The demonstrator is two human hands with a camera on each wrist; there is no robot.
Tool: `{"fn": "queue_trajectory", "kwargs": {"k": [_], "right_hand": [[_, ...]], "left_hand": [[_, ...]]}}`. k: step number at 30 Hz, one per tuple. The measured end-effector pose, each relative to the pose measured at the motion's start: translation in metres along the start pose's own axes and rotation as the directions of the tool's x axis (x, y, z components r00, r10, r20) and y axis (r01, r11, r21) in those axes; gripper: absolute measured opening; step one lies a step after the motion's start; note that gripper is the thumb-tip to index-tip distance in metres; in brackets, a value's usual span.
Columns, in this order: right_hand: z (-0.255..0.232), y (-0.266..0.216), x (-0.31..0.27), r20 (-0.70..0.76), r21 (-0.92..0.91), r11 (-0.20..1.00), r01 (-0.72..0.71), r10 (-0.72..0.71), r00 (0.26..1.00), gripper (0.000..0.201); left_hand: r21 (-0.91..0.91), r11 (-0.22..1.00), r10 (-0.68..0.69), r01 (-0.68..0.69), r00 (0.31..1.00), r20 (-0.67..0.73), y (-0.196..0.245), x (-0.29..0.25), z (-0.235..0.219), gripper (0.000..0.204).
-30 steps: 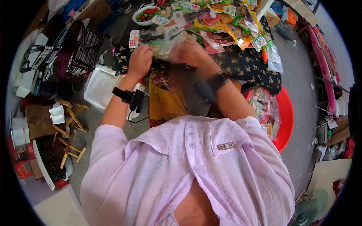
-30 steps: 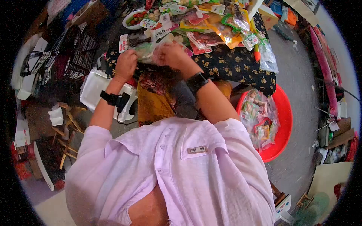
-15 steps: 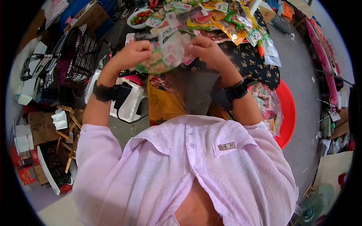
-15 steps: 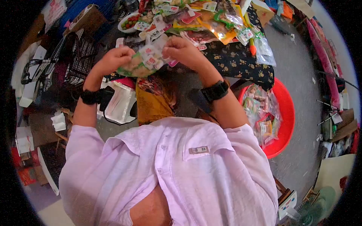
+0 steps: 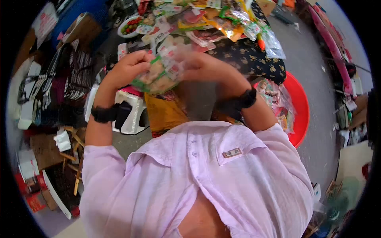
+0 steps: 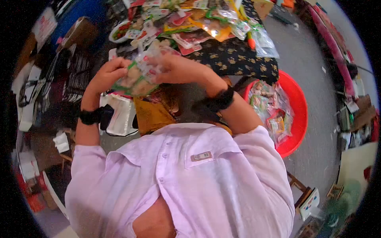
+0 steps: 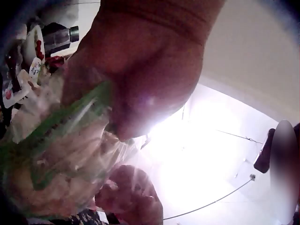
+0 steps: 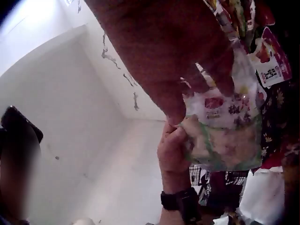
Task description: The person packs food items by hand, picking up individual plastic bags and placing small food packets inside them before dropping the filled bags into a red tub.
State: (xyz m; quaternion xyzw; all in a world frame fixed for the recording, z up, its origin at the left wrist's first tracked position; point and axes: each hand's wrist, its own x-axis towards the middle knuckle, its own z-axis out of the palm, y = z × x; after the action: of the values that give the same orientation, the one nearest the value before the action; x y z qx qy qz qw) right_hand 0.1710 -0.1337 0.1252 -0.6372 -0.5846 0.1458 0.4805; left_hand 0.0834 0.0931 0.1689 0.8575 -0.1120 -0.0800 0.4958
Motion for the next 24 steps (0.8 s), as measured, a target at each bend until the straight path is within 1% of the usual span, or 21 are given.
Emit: {"fn": "queue_trajectory", "kwargs": {"k": [2,3,4,7,8,9,10,11,13,14,15,16,17,18,21,22,24], "right_hand": [[-0.001,0.004,-0.003,0.076,-0.138,0.989,-0.048,0.059,0.995,0.032],[-0.002,0.005,-0.005,0.112,-0.204,0.977,-0.069,0.093,0.989,0.031],[-0.001,-0.002,-0.008,0.076,-0.144,0.981,-0.134,0.146,0.986,0.028],[-0.007,-0.011,-0.013,0.119,-0.233,0.935,-0.267,0.300,0.946,0.026],[-0.006,-0.010,-0.021,-0.070,-0.113,0.973,-0.203,0.196,0.978,0.024],[-0.008,-0.007,-0.024,-0.191,-0.172,0.977,-0.129,0.095,0.977,0.024],[-0.009,-0.004,-0.028,-0.300,-0.243,0.968,-0.067,-0.010,0.954,0.025],[-0.010,-0.001,-0.036,-0.394,-0.320,0.947,-0.017,-0.117,0.912,0.027],[-0.010,-0.006,-0.050,-0.516,-0.464,0.884,-0.061,-0.214,0.829,0.034],[-0.010,-0.009,-0.058,-0.555,-0.532,0.843,-0.084,-0.273,0.786,0.039],[-0.008,-0.013,-0.067,-0.563,-0.285,0.953,-0.100,-0.082,0.823,0.043],[-0.005,-0.018,-0.076,-0.517,-0.017,0.992,-0.125,0.099,0.850,0.047],[-0.005,-0.021,-0.083,-0.424,0.251,0.955,-0.158,0.255,0.869,0.052],[-0.008,-0.021,-0.087,-0.333,0.278,0.945,-0.171,0.262,0.906,0.038],[-0.011,-0.020,-0.097,-0.272,0.021,0.959,-0.284,0.279,0.921,0.023],[-0.009,-0.027,-0.098,-0.302,-0.075,0.961,-0.265,0.232,0.925,0.016],[-0.003,-0.029,-0.101,-0.362,-0.252,0.944,-0.214,0.113,0.925,0.017]], "left_hand": [[-0.031,0.999,-0.030,0.028,0.997,-0.071,0.009,-0.004,0.010,0.012],[-0.049,0.998,-0.036,0.034,0.998,-0.053,0.008,-0.004,0.012,0.012],[-0.066,0.997,-0.044,0.042,0.998,-0.036,0.006,-0.003,0.013,0.012],[-0.069,0.994,-0.092,0.091,0.996,-0.015,0.003,-0.005,0.020,0.012],[-0.061,0.992,-0.108,0.107,0.994,-0.005,0.002,-0.005,0.023,0.012],[-0.065,0.988,-0.142,0.142,0.990,0.007,-0.001,-0.006,0.025,0.009],[-0.090,0.990,-0.107,0.109,0.994,0.020,-0.001,-0.005,0.030,0.008],[-0.117,0.990,-0.079,0.083,0.996,0.035,0.001,-0.005,0.036,0.006],[-0.228,0.973,-0.002,0.027,0.994,0.109,0.005,-0.002,0.046,0.005],[-0.302,0.953,-0.002,0.037,0.993,0.117,0.001,-0.001,0.051,0.003],[-0.339,0.940,0.015,0.034,0.990,0.140,0.000,0.001,0.056,0.003],[-0.375,0.927,0.031,0.031,0.987,0.157,-0.001,0.004,0.060,0.002],[-0.410,0.912,0.047,0.027,0.984,0.170,-0.002,0.007,0.063,0.002],[-0.377,0.926,0.062,0.022,0.976,0.209,-0.008,0.012,0.063,0.006],[-0.481,0.872,0.011,0.091,0.979,0.204,-0.019,0.019,0.078,0.008],[-0.488,0.867,-0.011,0.098,0.984,0.179,-0.022,0.022,0.084,0.009],[-0.511,0.845,-0.066,0.159,0.978,0.196,-0.022,0.028,0.093,0.008]]}}
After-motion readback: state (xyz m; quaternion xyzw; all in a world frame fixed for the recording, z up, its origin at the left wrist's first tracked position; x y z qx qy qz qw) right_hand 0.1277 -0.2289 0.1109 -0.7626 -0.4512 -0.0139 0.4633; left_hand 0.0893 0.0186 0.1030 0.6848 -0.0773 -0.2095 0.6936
